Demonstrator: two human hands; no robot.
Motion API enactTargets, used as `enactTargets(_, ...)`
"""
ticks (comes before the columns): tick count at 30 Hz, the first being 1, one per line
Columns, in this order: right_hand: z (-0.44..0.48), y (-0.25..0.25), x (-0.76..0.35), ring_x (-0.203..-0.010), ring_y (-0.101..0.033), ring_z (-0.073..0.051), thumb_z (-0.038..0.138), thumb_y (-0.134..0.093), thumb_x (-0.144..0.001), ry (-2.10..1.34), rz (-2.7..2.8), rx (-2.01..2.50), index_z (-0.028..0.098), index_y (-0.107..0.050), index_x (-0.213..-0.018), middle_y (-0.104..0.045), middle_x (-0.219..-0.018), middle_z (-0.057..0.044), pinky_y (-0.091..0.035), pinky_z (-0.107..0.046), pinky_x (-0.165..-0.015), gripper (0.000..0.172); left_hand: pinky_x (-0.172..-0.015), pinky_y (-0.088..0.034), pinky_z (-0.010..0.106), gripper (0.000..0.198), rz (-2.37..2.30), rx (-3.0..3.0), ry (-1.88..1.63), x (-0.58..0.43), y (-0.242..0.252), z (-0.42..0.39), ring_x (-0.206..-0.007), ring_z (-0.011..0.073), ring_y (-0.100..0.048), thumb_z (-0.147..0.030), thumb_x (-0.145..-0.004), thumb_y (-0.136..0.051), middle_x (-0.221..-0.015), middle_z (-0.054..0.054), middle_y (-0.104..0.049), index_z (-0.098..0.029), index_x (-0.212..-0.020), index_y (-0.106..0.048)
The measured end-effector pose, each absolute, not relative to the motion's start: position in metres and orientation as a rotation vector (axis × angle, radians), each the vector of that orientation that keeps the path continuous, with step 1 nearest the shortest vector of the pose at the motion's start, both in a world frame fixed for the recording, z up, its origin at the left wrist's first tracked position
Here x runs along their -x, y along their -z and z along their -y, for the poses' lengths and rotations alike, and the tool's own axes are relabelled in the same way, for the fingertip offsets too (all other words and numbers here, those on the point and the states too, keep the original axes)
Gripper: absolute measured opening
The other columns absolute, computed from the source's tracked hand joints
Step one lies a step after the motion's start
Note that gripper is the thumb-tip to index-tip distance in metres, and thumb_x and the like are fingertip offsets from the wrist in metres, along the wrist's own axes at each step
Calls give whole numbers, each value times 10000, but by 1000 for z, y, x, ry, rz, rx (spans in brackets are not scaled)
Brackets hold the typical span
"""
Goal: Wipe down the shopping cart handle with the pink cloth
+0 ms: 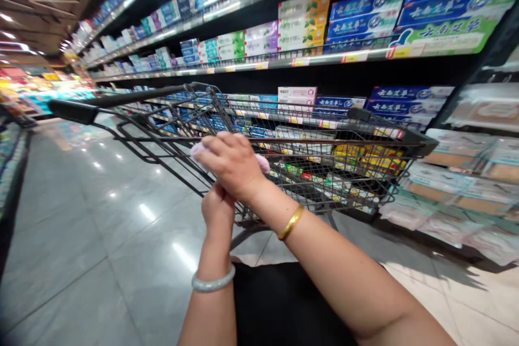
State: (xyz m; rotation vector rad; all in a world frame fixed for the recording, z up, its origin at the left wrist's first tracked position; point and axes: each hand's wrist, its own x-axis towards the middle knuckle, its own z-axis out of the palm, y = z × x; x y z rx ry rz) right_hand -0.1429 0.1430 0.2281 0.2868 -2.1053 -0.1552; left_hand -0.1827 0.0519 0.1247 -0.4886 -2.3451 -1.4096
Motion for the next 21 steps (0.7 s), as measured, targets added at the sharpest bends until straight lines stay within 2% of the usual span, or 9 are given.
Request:
enactTargets(3,-156,-212,139,-1206,-468,-232,334,-545,-1036,132,2078,-217,339,-675,-1232,-653,-1330,-11,-344,-390,-994,235,-710,-457,288,253,2258,449,1461,183,-132,-37,-741,166,-653,-344,-1024,-486,-776,16,-702,-235,-958,-705)
enactTargets(6,-164,-193,132,-1156,-486,-223,335,-521,-1048,222,2105,-361,319,-689,-1158,-695,-1257,5,-350,-388,-958,202,-688,-440,279,296,2152,337,1529,186,-135,-28,-729,166,-649,-427,-1028,-433,-842,24,-717,-224,-1001,-647)
enactTargets(8,-163,-192,131,-1145,-491,-218,350,-501,-1056,257,2134,-420,308,-694,-1122,-708,-1224,10,-355,-385,-944,208,-683,-452,270,259,2094,283,1578,188,-134,-27,-737,160,-652,-443,-1003,-470,-904,30,-716,-220,-1040,-596)
enactTargets(11,-151,-213,139,-1207,-475,-220,356,-481,-1063,228,2147,-362,331,-682,-1194,-678,-1301,8,-357,-391,-966,241,-673,-457,262,219,2052,256,1631,192,-131,-32,-729,154,-644,-422,-960,-539,-906,24,-696,-222,-1050,-549)
enactTargets(15,-129,-247,159,-1255,-460,-209,341,-413,-1090,223,2105,-324,326,-669,-1235,-644,-1371,31,-353,-389,-995,294,-668,-457,270,278,2044,229,1671,195,-127,-36,-743,166,-645,-487,-947,-561,-887,26,-686,-226,-1033,-526)
enactTargets(18,-126,-245,162,-1228,-476,-215,323,-417,-1091,314,2130,-401,287,-657,-1250,-650,-1363,28,-359,-387,-969,290,-631,-451,269,298,2079,210,1693,200,-125,-35,-680,165,-643,-492,-968,-513,-837,16,-687,-216,-1081,-527)
enactTargets(21,-138,-230,152,-1153,-504,-212,318,-461,-1075,381,2142,-529,285,-665,-1218,-680,-1286,19,-362,-380,-921,251,-601,-408,265,245,2190,215,1642,206,-122,-32,-694,183,-649,-419,-913,-611,-828,18,-706,-216,-1050,-593)
